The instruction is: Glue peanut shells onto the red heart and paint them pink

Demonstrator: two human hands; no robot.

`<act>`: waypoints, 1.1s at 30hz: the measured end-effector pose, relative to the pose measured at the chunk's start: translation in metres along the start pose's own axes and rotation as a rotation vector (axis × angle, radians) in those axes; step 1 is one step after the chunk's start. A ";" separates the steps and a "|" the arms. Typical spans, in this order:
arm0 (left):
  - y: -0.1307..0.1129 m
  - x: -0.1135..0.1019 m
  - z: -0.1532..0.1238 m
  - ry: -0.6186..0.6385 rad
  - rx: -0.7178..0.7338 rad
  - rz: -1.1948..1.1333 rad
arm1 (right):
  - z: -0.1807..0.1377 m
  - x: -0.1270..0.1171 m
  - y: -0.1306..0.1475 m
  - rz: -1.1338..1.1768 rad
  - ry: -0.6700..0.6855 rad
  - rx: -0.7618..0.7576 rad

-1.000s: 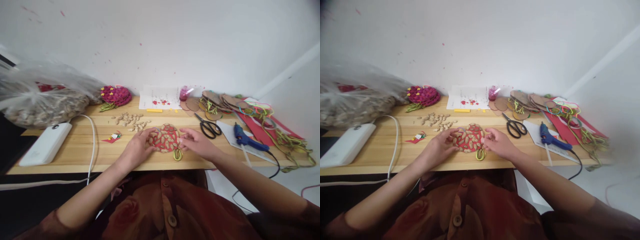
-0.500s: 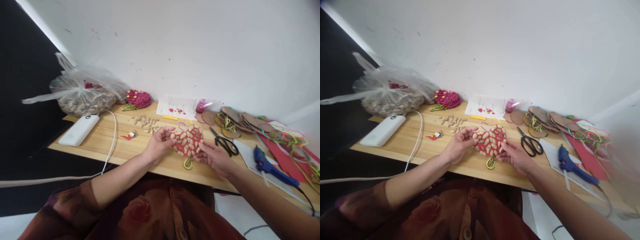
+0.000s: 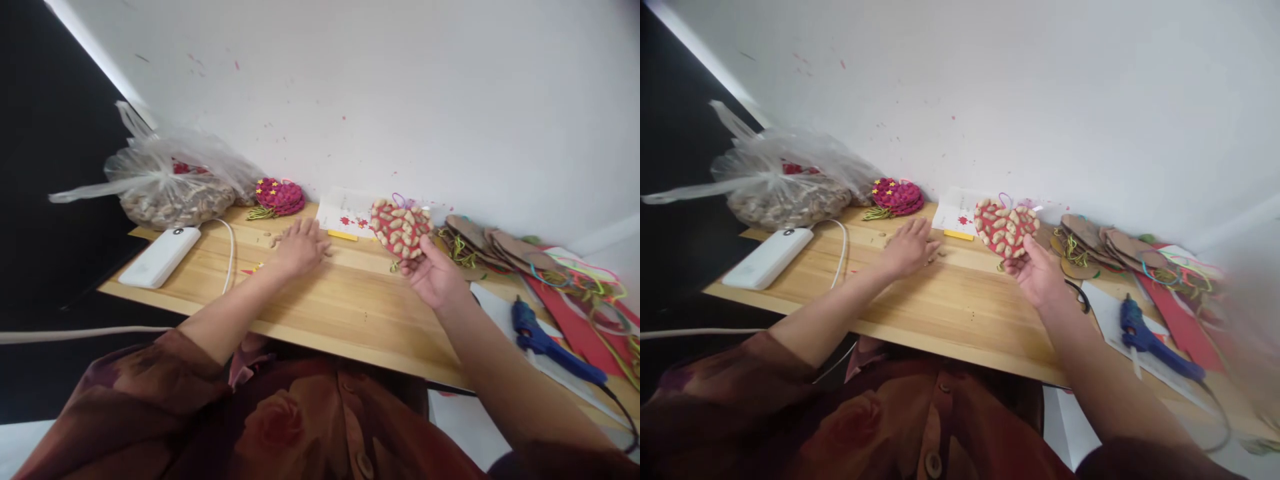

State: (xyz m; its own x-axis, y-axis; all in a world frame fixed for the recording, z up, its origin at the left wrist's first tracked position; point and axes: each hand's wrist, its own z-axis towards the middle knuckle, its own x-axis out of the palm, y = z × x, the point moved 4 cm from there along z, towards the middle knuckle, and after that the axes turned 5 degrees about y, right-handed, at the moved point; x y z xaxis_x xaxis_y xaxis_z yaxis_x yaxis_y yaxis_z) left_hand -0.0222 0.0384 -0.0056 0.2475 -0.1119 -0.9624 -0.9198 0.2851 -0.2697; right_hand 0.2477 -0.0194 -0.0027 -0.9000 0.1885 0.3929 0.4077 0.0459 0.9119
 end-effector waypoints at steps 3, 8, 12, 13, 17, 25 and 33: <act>-0.020 0.020 -0.002 0.104 0.013 0.104 | 0.012 0.010 -0.012 0.009 -0.008 -0.047; -0.032 0.031 0.005 0.033 -0.067 0.078 | 0.012 0.005 -0.036 -0.112 0.086 -0.054; -0.022 0.035 0.015 0.004 -0.114 -0.008 | 0.007 -0.001 -0.042 -0.192 0.132 -0.006; -0.018 0.036 0.016 0.006 -0.125 -0.022 | 0.006 -0.001 -0.041 -0.190 0.136 -0.001; -0.004 0.033 0.019 -0.021 -0.174 -0.022 | 0.005 0.001 -0.040 -0.171 0.134 0.017; 0.022 0.020 0.031 -0.036 -0.268 0.021 | 0.007 0.001 -0.041 -0.210 0.158 0.024; -0.005 0.000 0.004 -0.201 -0.060 -0.002 | 0.008 -0.004 -0.038 -0.187 0.124 0.020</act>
State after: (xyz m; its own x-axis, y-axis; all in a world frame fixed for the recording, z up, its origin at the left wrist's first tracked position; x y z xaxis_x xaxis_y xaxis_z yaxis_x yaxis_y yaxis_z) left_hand -0.0161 0.0410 -0.0047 0.2994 0.0814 -0.9506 -0.9344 0.2267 -0.2749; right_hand 0.2364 -0.0138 -0.0402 -0.9718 0.0529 0.2299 0.2339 0.0881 0.9683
